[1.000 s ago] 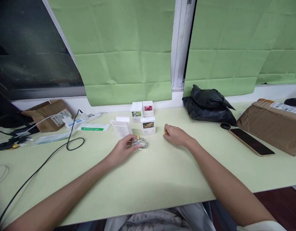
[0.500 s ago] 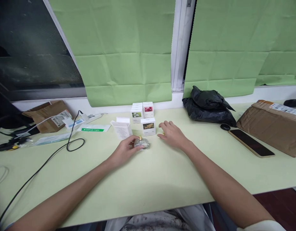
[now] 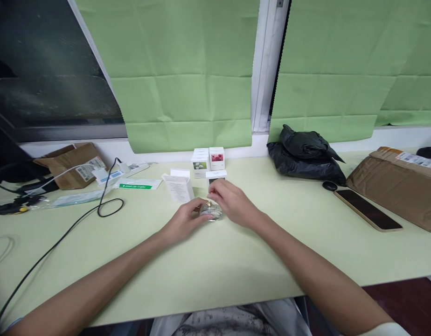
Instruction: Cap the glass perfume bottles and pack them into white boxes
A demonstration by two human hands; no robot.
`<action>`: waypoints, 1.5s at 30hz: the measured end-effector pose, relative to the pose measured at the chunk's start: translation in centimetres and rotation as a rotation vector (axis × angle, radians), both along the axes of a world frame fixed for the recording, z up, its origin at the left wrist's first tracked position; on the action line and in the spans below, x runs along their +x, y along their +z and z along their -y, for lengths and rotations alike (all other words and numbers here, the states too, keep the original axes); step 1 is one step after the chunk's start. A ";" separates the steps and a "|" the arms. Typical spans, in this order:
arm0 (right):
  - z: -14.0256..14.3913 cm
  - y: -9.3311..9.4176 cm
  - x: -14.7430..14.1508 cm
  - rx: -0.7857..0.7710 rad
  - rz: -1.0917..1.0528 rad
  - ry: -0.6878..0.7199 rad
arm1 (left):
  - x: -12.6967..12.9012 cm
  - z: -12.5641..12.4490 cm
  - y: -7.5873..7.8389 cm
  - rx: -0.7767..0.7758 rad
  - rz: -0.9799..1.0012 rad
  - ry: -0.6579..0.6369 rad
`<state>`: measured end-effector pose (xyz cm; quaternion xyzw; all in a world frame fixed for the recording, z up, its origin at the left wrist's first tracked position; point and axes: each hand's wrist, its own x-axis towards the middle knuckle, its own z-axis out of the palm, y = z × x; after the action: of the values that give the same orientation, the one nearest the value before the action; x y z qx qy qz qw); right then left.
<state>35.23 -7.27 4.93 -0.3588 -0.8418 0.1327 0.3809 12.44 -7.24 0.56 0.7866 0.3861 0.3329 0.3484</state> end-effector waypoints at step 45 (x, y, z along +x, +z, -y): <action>-4.3 -2.1 8.5 -0.387 0.196 -0.132 | -0.7 0.3 0.3 0.016 -0.055 0.082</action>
<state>43.78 -2.96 2.82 -0.4906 -0.8084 0.2310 0.2292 11.74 -7.56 0.88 0.7817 0.4248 0.3284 0.3173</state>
